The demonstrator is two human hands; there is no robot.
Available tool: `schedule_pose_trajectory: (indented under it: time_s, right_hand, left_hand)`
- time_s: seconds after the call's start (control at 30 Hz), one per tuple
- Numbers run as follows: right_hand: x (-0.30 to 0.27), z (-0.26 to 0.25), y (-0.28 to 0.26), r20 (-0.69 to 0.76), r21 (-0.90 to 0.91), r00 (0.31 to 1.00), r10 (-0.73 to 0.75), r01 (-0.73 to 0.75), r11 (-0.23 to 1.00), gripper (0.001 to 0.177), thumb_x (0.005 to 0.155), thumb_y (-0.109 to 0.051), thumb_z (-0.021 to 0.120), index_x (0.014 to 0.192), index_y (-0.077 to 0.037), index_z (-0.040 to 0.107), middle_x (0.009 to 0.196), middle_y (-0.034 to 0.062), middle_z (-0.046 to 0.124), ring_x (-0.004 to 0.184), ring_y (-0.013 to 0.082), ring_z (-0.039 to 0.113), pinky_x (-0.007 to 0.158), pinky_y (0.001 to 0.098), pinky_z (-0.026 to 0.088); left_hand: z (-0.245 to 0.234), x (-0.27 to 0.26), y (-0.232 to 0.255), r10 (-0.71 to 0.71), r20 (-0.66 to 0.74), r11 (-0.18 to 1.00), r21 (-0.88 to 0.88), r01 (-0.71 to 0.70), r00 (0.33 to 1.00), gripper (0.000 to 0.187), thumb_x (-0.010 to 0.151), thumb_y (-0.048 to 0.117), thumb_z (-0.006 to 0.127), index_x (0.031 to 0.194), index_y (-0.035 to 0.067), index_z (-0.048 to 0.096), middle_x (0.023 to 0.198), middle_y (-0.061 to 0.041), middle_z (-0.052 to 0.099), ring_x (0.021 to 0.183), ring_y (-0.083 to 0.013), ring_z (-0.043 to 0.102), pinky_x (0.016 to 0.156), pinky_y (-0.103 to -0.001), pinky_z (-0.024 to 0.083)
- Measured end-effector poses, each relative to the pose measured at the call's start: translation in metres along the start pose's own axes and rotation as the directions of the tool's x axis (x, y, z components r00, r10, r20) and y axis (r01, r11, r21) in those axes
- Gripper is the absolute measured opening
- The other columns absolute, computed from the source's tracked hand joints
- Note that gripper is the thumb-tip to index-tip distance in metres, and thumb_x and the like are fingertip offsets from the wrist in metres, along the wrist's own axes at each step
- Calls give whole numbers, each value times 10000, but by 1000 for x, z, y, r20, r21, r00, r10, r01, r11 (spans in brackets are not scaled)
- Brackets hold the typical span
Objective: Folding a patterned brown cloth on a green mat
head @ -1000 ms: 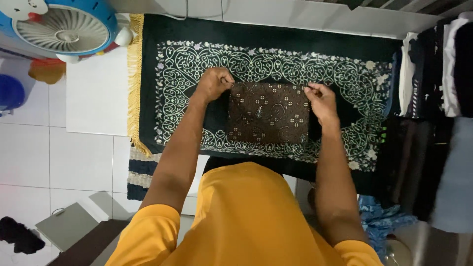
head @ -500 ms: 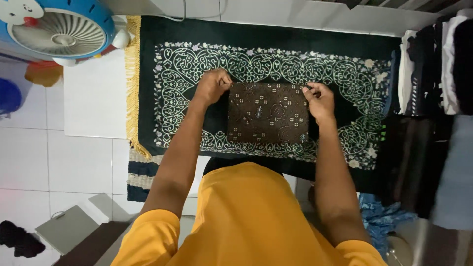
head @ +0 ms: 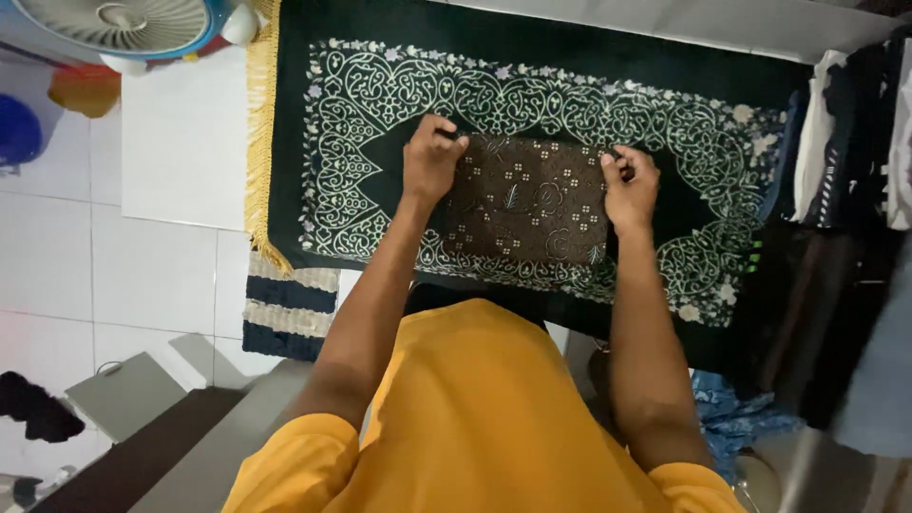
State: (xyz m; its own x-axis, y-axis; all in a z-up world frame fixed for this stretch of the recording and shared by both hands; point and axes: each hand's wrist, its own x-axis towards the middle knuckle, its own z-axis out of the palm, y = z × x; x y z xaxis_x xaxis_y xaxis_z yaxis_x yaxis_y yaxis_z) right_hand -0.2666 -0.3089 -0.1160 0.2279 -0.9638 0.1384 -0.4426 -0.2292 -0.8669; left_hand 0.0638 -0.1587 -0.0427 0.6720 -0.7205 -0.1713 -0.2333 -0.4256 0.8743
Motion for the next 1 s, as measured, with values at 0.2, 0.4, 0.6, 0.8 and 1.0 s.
schedule_pose_trajectory:
  time_s: [0.2, 0.4, 0.6, 0.8, 1.0]
  right_hand:
    - [-1, 0, -4, -22, -49, 1000, -11, 10, 999, 221, 929, -111, 850, 1128, -55, 772, 885, 119, 654, 784, 292, 634, 698, 369, 538]
    - [-4, -1, -11, -29, -178, 999, -27, 22, 984, 225, 933, -202, 863, 1127, -136, 771, 906, 58, 666, 868, 301, 614, 803, 427, 520]
    - [-29, -8, -77, -28, -501, 999, -17, 0, 865, 413, 986, -256, 729, 1371, -149, 628, 1124, 93, 677, 1084, 376, 594, 881, 566, 501]
    - [-87, 13, -152, 168, -490, 953, -253, 304, 817, 530, 1023, -218, 667, 1481, 16, 538, 1554, 291, 412, 1446, 476, 356, 1169, 621, 232]
    - [-86, 27, -159, 191, -546, 952, -239, 305, 780, 567, 1036, -236, 666, 1497, 58, 514, 1622, 324, 277, 1506, 511, 213, 1208, 637, 133]
  left_hand:
    - [-28, -27, 30, -22, 122, 999, 27, 19, 992, 494, 857, 343, 871, 1202, 195, 550, 850, -83, 787, 863, -306, 766, 799, -433, 579]
    - [-27, -25, -2, -134, 249, 986, -62, 154, 959, 378, 865, 187, 854, 1170, 133, 637, 833, -83, 783, 600, -172, 710, 553, -305, 568]
    - [-44, -43, 15, -142, 314, 990, 23, 142, 939, 507, 811, 272, 906, 1192, 162, 590, 823, -52, 778, 606, -189, 716, 638, -321, 578]
    - [-50, -64, 1, -176, 352, 984, 29, 177, 919, 392, 872, 143, 836, 1190, 119, 608, 871, -79, 778, 637, -187, 705, 613, -333, 581]
    - [-24, -81, 43, 414, 65, 803, 445, -398, 908, 226, 911, 143, 695, 1114, 212, 622, 1026, -48, 660, 957, -337, 651, 817, -499, 539]
